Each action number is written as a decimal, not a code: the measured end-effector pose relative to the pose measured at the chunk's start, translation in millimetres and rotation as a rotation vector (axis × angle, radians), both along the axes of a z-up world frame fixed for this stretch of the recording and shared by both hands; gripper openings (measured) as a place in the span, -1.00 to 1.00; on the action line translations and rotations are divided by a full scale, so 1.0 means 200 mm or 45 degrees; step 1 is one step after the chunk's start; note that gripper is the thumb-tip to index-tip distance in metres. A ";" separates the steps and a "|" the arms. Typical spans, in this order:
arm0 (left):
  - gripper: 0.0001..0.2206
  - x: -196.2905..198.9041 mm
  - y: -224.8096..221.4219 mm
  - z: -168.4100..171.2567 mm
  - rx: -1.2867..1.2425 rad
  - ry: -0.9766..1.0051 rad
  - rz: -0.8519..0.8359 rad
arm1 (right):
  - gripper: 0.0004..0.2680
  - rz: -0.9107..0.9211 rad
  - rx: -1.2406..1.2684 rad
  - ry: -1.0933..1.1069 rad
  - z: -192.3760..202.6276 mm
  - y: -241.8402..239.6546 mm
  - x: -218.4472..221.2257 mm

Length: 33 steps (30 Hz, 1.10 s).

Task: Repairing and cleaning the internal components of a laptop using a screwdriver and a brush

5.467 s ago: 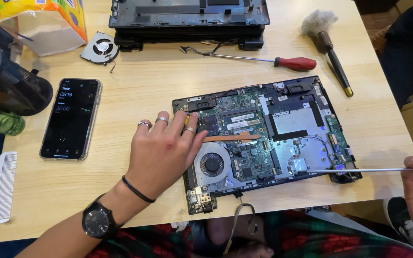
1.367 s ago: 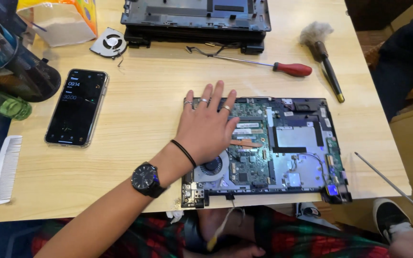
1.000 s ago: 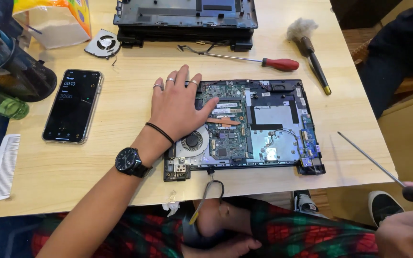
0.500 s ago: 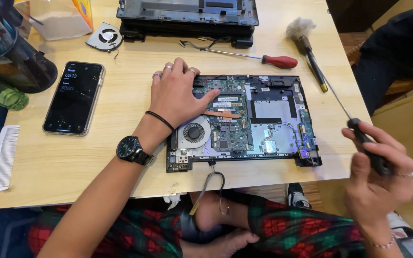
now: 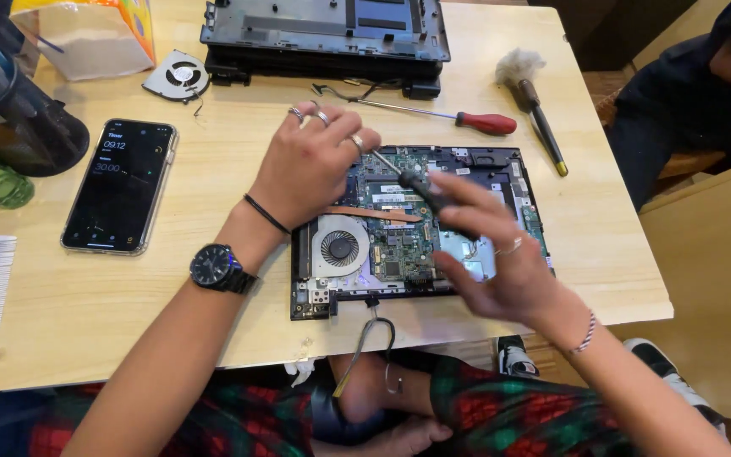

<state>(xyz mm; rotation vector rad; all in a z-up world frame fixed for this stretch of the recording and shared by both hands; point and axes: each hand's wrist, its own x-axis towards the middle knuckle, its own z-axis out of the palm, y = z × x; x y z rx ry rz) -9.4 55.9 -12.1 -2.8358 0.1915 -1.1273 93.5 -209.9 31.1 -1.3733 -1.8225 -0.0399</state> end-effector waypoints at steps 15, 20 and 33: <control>-0.79 -0.12 0.25 0.01 -0.452 0.545 0.433 | -0.81 -1.295 -0.604 -0.349 -0.33 -0.28 0.84; -0.82 -0.11 0.23 -0.01 -0.510 0.639 0.435 | -0.87 -1.376 -0.394 -0.296 -0.34 -0.30 0.85; -0.77 -0.10 0.17 -0.03 -0.488 0.375 0.255 | -0.85 -1.200 0.337 0.659 -0.15 -0.41 0.72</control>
